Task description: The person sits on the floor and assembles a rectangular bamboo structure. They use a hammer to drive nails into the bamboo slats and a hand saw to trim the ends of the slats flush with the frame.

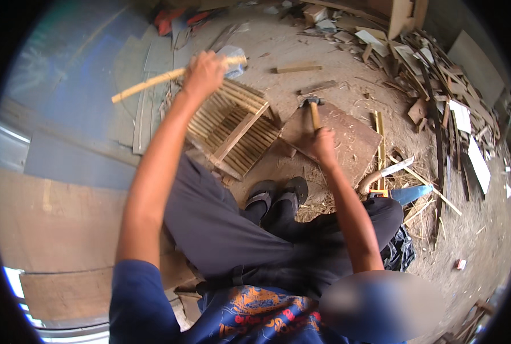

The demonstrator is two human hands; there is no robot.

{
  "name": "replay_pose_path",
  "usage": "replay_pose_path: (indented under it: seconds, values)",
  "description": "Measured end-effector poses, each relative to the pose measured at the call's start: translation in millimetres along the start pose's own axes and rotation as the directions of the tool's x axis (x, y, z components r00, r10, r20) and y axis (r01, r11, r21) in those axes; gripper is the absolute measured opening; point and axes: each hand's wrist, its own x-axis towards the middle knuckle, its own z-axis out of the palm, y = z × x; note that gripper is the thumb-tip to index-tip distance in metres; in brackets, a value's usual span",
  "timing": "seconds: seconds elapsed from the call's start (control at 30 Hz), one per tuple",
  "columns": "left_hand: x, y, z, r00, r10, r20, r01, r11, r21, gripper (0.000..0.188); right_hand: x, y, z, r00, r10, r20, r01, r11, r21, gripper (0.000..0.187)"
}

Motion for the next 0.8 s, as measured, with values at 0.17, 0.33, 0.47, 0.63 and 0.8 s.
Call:
replay_pose_path:
  seconds: [0.17,0.33,0.47,0.63,0.8]
  values:
    - [-22.4,-74.2,-20.6,0.976,-0.22,0.011,0.216,0.948,-0.236,0.032,-45.8,-49.7,-60.9,0.985,-0.161,0.06,0.147,0.97,0.192,0.018]
    - [-38.9,-74.9,6.1,0.912,-0.397,0.104,0.399,0.798,-0.451,0.038,-71.8,-120.9,-44.4,0.955,-0.27,0.121,0.202,0.895,0.398,0.033]
    - [-41.8,-88.8,15.4,0.917,-0.381,0.119,0.388,0.783,-0.486,0.04,-51.3,-156.4,16.8,0.949,-0.305,0.085,0.265,0.912,0.314,0.044]
    - [-53.1,-109.0,19.1,0.881,-0.444,0.165,0.46,0.717,-0.524,0.043,-8.4,-207.9,88.7,0.966,-0.24,0.095,0.226,0.965,0.135,0.043]
    - [-77.4,-131.7,45.4,0.866,-0.353,0.353,0.495,0.704,-0.51,0.042,-2.6,-245.5,118.5,0.983,-0.182,-0.003,0.182,0.983,-0.01,0.045]
